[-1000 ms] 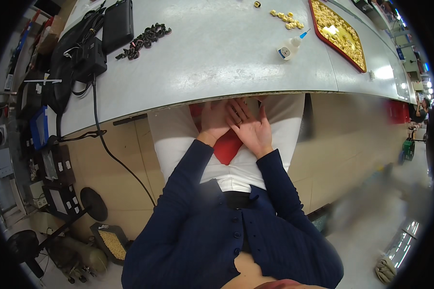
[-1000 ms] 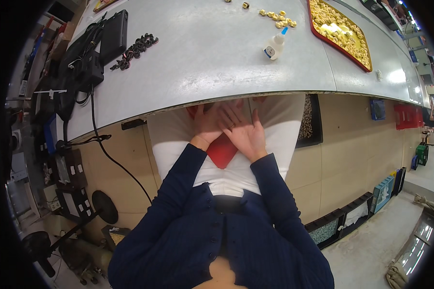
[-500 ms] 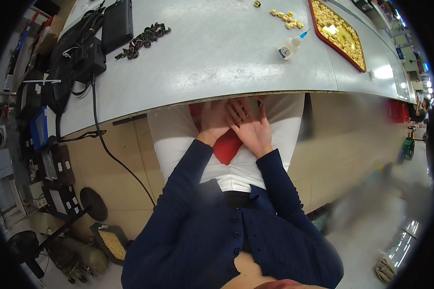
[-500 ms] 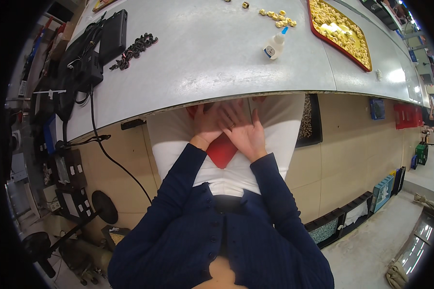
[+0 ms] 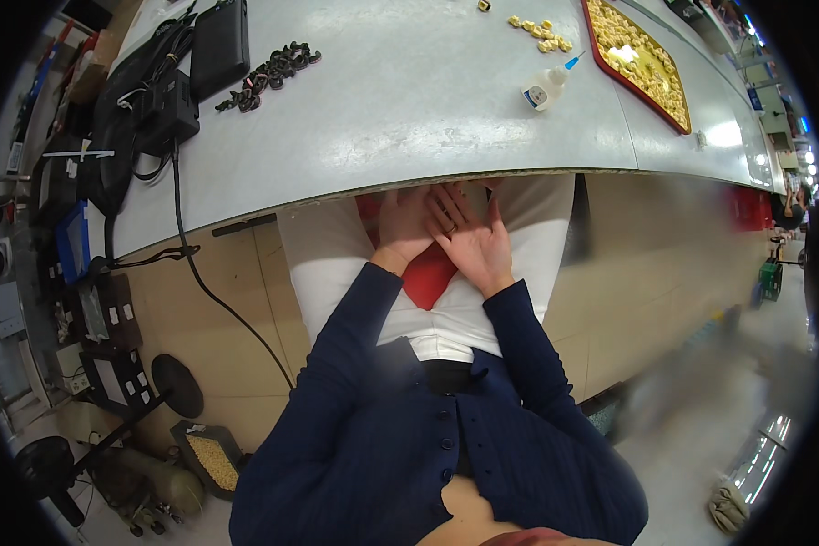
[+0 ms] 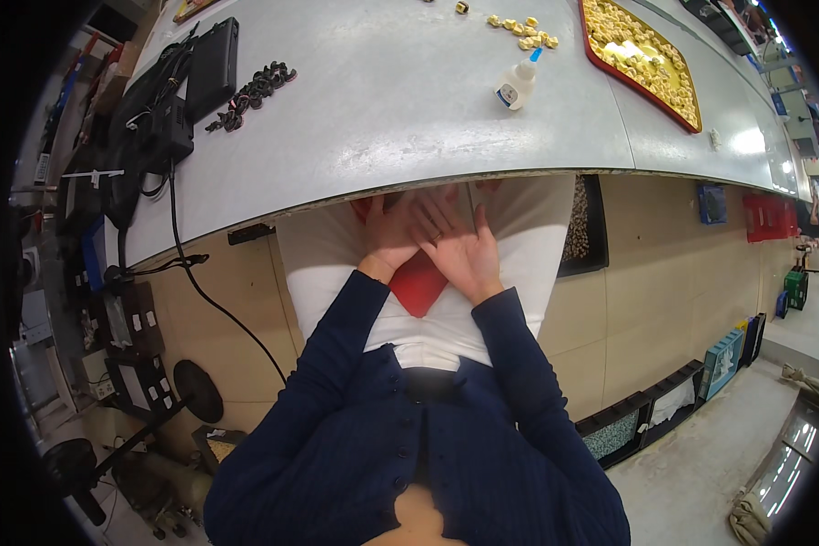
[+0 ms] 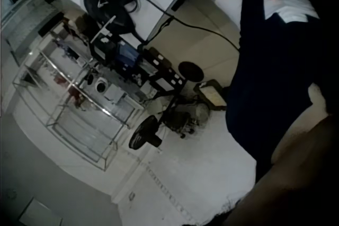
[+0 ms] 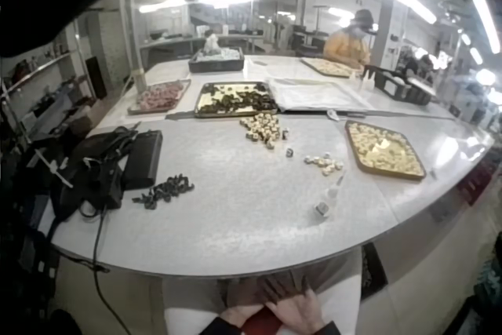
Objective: The person applies glue from a bottle onto small plastic components and attaches them together by hand before rubbing glue off their fingers.
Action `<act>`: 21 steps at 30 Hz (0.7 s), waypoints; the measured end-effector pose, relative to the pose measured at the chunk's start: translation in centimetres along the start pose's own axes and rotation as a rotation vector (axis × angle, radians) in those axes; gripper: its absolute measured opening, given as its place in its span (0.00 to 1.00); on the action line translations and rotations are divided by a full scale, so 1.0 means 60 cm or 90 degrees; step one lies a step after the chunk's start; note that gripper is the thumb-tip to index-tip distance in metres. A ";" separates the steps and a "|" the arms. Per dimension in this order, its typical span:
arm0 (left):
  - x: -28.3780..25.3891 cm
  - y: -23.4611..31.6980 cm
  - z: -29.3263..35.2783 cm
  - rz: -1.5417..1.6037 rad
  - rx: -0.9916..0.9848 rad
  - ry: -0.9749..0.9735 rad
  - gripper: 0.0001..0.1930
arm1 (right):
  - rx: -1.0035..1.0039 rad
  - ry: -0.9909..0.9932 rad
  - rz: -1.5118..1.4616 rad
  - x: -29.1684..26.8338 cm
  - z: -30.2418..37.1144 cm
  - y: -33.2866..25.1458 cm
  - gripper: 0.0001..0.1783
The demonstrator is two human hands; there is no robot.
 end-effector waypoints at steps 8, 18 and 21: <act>0.002 0.000 0.004 0.006 -0.012 0.012 0.38 | -0.027 0.026 0.007 -0.003 0.000 -0.002 0.37; -0.012 0.001 0.000 0.015 -0.005 0.009 0.37 | -0.023 0.018 0.007 -0.002 -0.001 0.000 0.37; -0.003 0.000 0.002 0.021 -0.011 0.016 0.37 | -0.023 0.016 0.004 -0.003 0.000 -0.003 0.37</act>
Point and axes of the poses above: each hand's wrist, its own z-axis away from the middle knuckle, its own x-axis out of the palm, y = z × x, the point moved 5 cm from there along -z, towards the middle knuckle, and after that the axes turned 12 degrees about -z, right-handed, at the moved point
